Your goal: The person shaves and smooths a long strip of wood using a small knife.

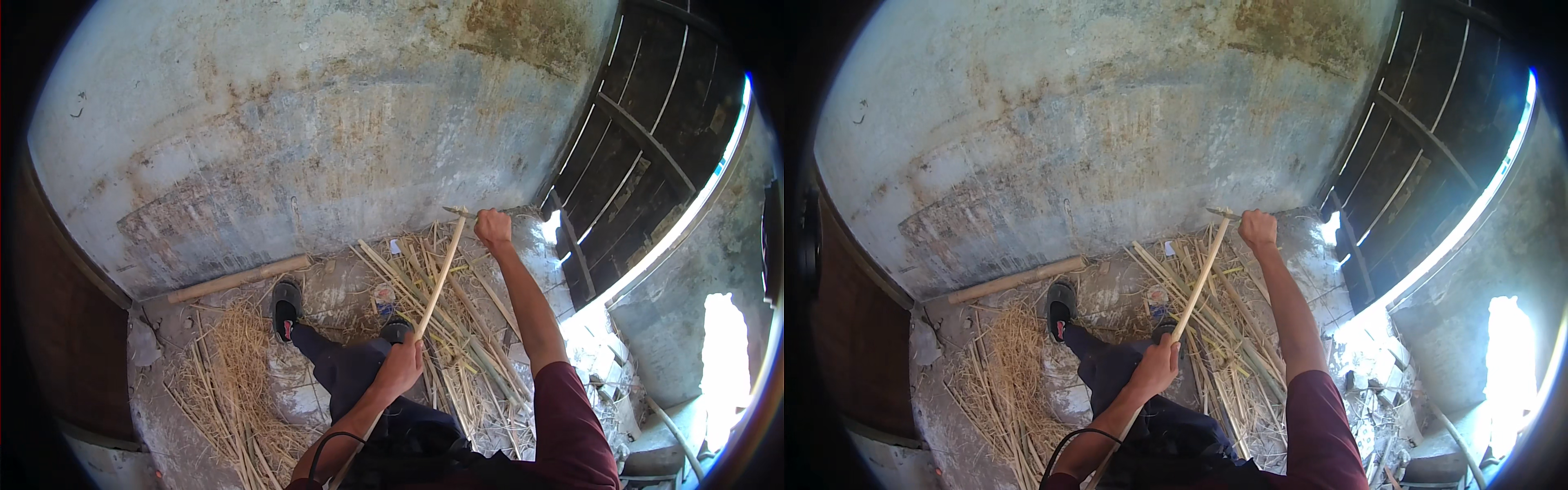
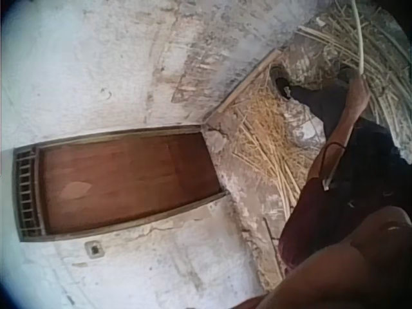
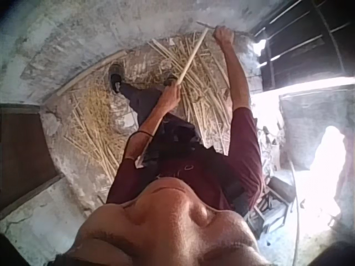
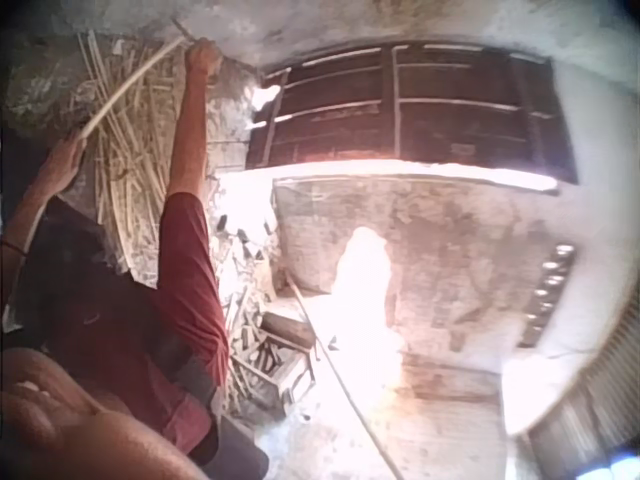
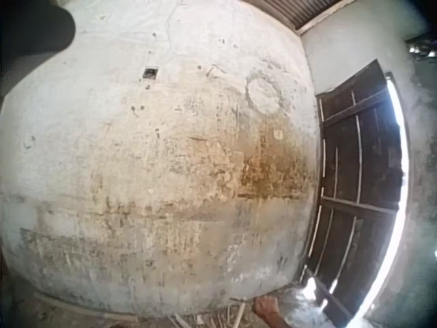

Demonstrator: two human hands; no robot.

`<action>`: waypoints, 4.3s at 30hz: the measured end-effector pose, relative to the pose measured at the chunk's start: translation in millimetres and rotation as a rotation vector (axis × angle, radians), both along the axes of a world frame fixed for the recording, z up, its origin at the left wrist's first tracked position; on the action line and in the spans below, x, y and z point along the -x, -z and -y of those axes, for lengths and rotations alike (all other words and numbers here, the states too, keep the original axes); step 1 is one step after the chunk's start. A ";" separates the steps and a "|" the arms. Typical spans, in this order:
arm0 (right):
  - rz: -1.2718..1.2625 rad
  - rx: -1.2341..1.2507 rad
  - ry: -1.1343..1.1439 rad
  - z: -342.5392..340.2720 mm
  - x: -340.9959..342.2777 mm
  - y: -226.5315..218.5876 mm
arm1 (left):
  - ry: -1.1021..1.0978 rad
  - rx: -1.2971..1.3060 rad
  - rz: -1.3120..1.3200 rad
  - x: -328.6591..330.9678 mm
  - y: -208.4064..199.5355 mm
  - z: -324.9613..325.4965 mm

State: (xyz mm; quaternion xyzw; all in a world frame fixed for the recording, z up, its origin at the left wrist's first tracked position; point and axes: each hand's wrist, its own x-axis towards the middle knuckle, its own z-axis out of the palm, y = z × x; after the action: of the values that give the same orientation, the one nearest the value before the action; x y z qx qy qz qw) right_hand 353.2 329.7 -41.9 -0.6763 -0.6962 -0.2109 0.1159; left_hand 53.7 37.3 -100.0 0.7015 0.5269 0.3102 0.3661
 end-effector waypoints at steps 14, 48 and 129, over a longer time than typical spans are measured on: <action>-0.050 0.110 0.270 -8.9 -90.1 -6.6 | 0.066 -0.005 0.061 7.9 -1.9 16.0; -1.954 0.066 -0.045 263.7 -2.1 154.8 | 0.220 0.360 0.472 1.2 -0.7 -0.2; -0.911 0.321 -0.286 277.0 106.8 15.5 | 0.175 0.675 0.668 14.2 -29.8 5.9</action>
State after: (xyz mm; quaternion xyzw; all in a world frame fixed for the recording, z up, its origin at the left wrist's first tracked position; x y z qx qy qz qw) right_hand 246.4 52.6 -57.5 -0.6067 -0.6845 0.2334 0.3300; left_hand 39.5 31.4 -70.2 0.4473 0.3909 0.2982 0.7471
